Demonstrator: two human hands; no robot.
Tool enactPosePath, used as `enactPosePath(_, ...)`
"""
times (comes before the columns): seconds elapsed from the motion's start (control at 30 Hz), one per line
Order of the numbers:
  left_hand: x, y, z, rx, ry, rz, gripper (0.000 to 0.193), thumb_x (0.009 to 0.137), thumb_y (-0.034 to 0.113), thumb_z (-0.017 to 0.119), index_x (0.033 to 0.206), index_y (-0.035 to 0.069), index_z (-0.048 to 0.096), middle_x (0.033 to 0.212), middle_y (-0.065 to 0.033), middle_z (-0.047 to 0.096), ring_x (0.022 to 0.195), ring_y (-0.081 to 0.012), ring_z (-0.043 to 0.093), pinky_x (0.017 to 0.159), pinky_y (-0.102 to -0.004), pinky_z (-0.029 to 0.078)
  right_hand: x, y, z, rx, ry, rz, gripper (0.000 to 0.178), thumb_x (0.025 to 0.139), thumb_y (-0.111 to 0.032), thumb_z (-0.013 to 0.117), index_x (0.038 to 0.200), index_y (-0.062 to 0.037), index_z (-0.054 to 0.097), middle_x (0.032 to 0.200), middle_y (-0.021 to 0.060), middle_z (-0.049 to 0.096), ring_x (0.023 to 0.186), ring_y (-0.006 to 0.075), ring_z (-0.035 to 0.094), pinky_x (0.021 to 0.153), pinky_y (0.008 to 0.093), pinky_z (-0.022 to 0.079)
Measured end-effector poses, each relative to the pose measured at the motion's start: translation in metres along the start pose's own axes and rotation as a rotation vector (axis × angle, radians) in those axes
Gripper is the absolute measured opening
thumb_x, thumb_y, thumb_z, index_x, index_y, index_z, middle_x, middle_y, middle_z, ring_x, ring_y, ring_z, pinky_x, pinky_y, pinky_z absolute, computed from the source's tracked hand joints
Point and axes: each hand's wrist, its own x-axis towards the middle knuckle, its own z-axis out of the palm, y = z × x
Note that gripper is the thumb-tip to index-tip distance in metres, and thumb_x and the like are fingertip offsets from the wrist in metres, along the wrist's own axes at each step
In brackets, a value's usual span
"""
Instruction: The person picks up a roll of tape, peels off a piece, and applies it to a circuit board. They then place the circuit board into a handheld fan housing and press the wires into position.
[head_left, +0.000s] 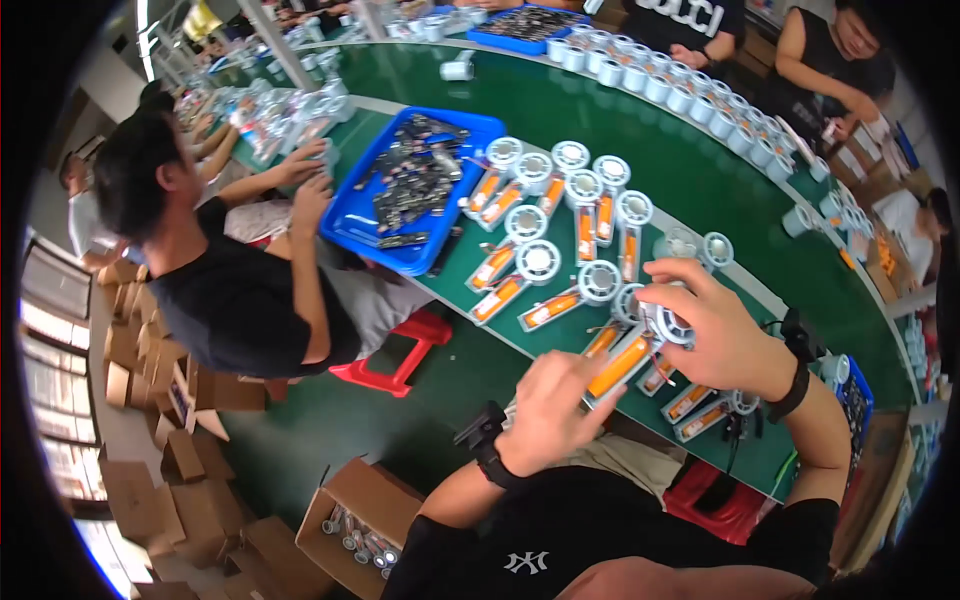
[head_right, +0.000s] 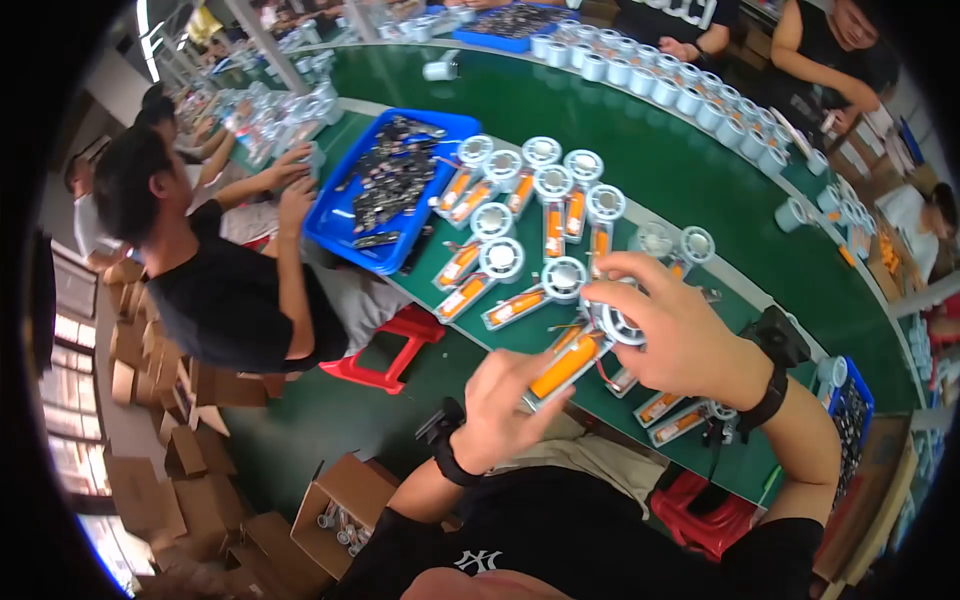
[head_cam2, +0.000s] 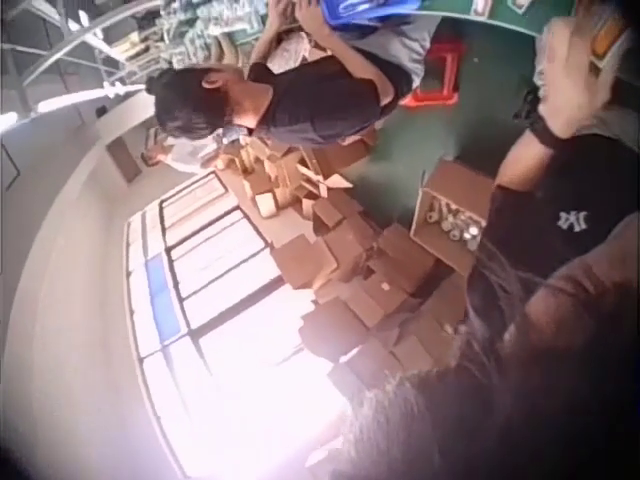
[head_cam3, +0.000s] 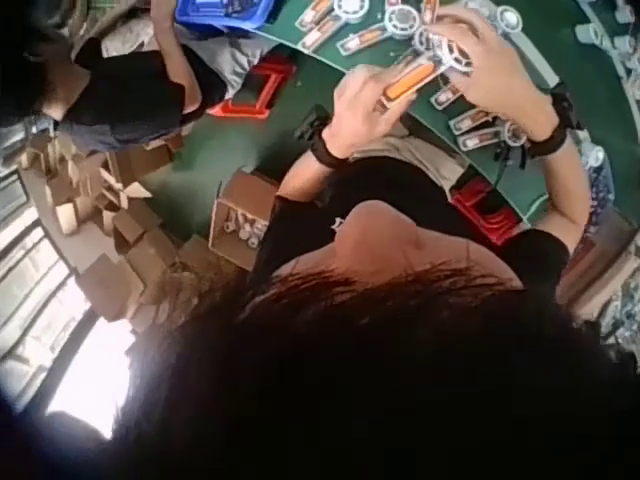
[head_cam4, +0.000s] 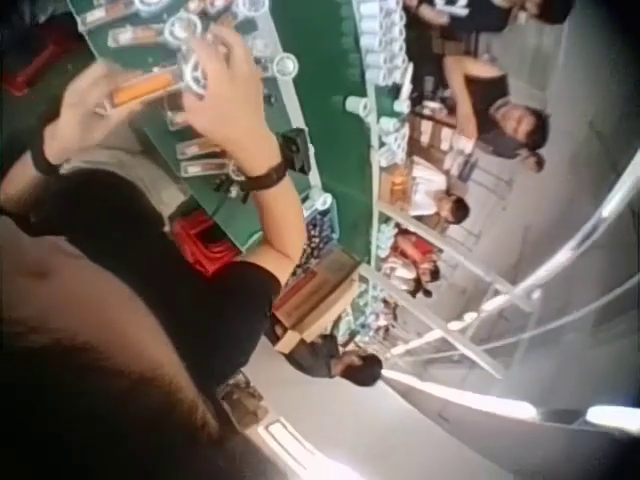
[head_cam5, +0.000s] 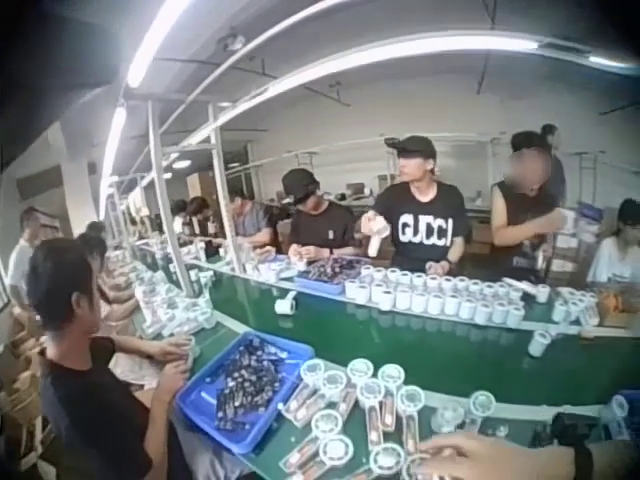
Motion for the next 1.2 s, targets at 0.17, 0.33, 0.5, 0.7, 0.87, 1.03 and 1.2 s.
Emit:
enactPosePath(0.17,0.025,0.014,0.034,-0.081,-0.132,0.178,0.041,0.073,0.001,0.085,0.111,0.003,0.071,0.102,-0.0113,0.068,0.091,-0.0304,0.065,0.083,-0.0421,0.051,-0.049,0.064,-0.046,-0.202,0.072,0.017,0.060,0.072,0.002,0.081,0.128,-0.0072,0.061,0.131,0.0129,0.058,0.114,0.0306,0.063,0.095,0.0345,0.053)
enactPosePath(0.33,-0.005,-0.032,0.016,0.047,-0.139,0.136,0.036,0.079,-0.002,0.074,0.113,0.005,0.068,0.113,-0.0091,0.067,0.101,-0.0283,0.064,0.091,-0.0423,0.048,-0.124,0.190,-0.118,-0.157,0.553,0.723,0.058,0.081,-0.018,0.083,0.132,-0.0038,0.061,0.115,0.0059,0.067,0.103,0.0164,0.064,0.085,0.0291,0.052)
enactPosePath(0.5,-0.035,-0.076,0.004,0.264,-0.026,-0.096,0.038,0.078,-0.005,0.072,0.115,0.003,0.068,0.125,-0.0155,0.062,0.112,-0.0348,0.058,0.092,-0.0447,0.048,-0.189,0.280,-0.137,-0.101,0.737,1.120,0.062,0.087,-0.037,0.081,0.136,-0.0043,0.061,0.112,0.0056,0.069,0.092,0.0119,0.065,0.070,0.0251,0.052)
enactPosePath(0.7,-0.035,-0.080,0.022,0.349,-0.073,-0.177,0.040,0.079,-0.006,0.070,0.118,0.002,0.067,0.133,-0.0183,0.057,0.117,-0.0383,0.054,0.094,-0.0477,0.045,-0.220,0.334,-0.114,0.242,0.825,1.356,0.056,0.085,-0.049,0.082,0.119,-0.0068,0.068,0.099,0.0047,0.070,0.083,0.0150,0.068,0.062,0.0269,0.054)
enactPosePath(0.87,-0.034,-0.081,0.031,0.327,-0.096,-0.198,0.037,0.081,-0.005,0.068,0.117,0.002,0.067,0.136,-0.0188,0.055,0.122,-0.0393,0.051,0.100,-0.0503,0.042,-0.241,0.385,-0.128,0.309,0.834,1.463,0.055,0.083,-0.055,0.081,0.110,-0.0089,0.068,0.097,0.0027,0.069,0.079,0.0153,0.065,0.062,0.0295,0.053)
enactPosePath(1.03,-0.046,-0.066,0.034,0.357,-0.074,-0.209,0.035,0.080,-0.005,0.069,0.115,0.005,0.068,0.137,-0.0187,0.055,0.125,-0.0400,0.050,0.102,-0.0526,0.040,-0.233,0.439,-0.139,0.326,0.927,1.608,0.044,0.084,-0.058,0.079,0.100,-0.0191,0.067,0.093,-0.0005,0.064,0.078,0.0130,0.060,0.059,0.0280,0.049)
enactPosePath(1.2,-0.050,-0.046,0.047,0.437,-0.059,-0.067,0.031,0.082,-0.005,0.069,0.110,0.007,0.067,0.137,-0.0180,0.055,0.127,-0.0405,0.051,0.105,-0.0540,0.040,-0.231,0.450,-0.148,0.226,0.974,1.603,0.046,0.080,-0.056,0.082,0.103,-0.0202,0.066,0.091,0.0001,0.062,0.075,0.0164,0.056,0.059,0.0301,0.048)
